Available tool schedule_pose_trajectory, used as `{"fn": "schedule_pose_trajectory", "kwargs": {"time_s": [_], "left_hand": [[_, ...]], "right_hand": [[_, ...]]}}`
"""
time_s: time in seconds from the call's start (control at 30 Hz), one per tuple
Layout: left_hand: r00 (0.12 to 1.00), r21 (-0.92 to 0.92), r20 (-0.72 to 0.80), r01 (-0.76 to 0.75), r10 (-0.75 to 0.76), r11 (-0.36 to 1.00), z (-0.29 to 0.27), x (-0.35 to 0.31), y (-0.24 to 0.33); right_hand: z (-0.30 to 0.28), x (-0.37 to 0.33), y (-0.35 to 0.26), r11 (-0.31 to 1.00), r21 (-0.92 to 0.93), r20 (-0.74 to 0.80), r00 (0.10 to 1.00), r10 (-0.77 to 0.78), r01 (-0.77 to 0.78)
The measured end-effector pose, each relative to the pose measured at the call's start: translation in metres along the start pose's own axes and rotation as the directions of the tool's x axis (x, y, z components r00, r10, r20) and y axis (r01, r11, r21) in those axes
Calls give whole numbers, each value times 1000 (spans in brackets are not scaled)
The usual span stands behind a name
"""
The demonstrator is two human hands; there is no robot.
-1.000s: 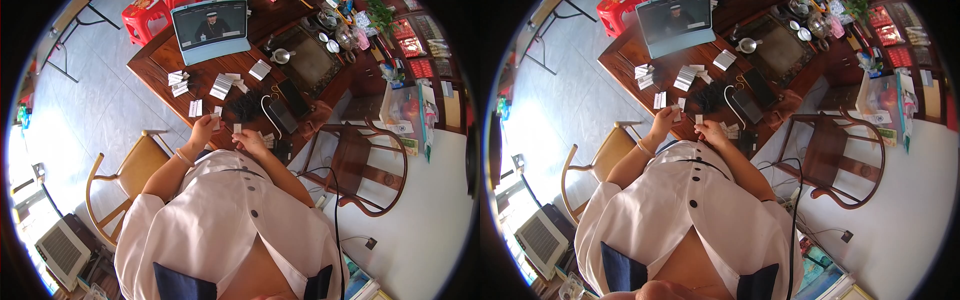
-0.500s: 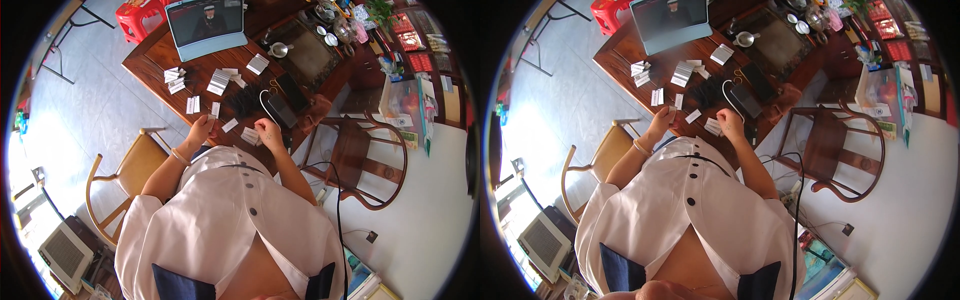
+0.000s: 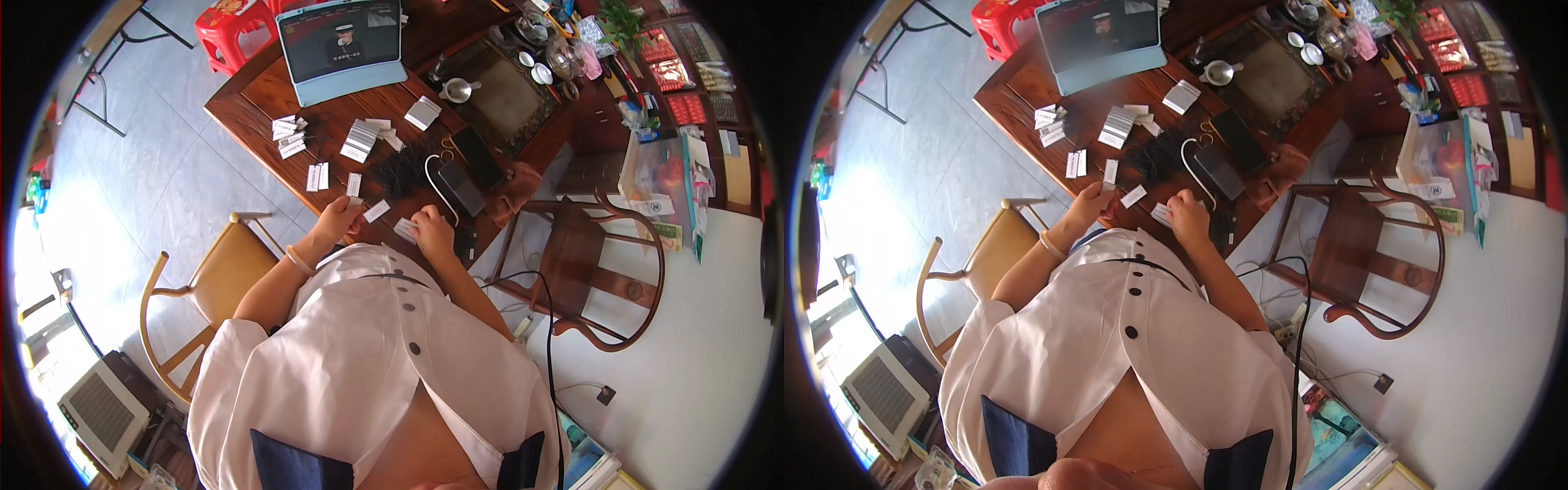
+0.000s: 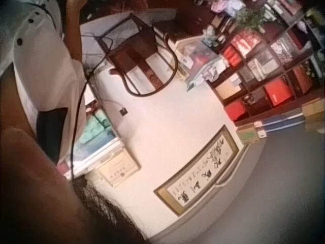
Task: Attaching white labels to small black elastic bands at a table.
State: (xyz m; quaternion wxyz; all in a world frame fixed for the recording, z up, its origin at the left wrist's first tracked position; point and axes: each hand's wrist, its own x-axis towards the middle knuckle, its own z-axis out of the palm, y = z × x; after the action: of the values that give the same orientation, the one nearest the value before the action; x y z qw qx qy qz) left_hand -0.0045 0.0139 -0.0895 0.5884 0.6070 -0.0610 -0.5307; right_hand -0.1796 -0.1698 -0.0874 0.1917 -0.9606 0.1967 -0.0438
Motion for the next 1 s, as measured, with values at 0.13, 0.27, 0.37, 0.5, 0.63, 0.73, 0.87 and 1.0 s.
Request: {"fn": "schedule_pose_trajectory", "kwargs": {"time_s": [0.13,0.27,0.37,0.5,0.63,0.73,0.87,1.0], "left_hand": [[1000,-79,-26,-20,18,997,2,-5,8],[998,-145,1,-67,68,987,6,-7,15],[995,-95,9,-102,103,990,14,-8,19],[979,-105,60,-190,197,976,41,-15,36],[948,-49,105,-298,301,953,43,-5,25],[970,-184,135,-176,202,967,45,-8,30],[979,-203,77,-172,191,964,46,-12,33],[979,-164,14,-198,203,966,44,-12,38]], "right_hand": [[-10,1,0,975,149,92,984,153,-165],[-13,8,0,864,484,77,990,116,-139],[-37,21,-36,479,721,423,865,269,-501],[-40,32,-63,194,849,451,865,222,-492],[-36,39,-75,194,849,452,865,217,-492],[-34,41,-76,281,856,379,896,231,-435],[-44,39,-87,750,640,104,986,128,-164],[-59,44,-93,930,235,-275,937,-217,284]]}}
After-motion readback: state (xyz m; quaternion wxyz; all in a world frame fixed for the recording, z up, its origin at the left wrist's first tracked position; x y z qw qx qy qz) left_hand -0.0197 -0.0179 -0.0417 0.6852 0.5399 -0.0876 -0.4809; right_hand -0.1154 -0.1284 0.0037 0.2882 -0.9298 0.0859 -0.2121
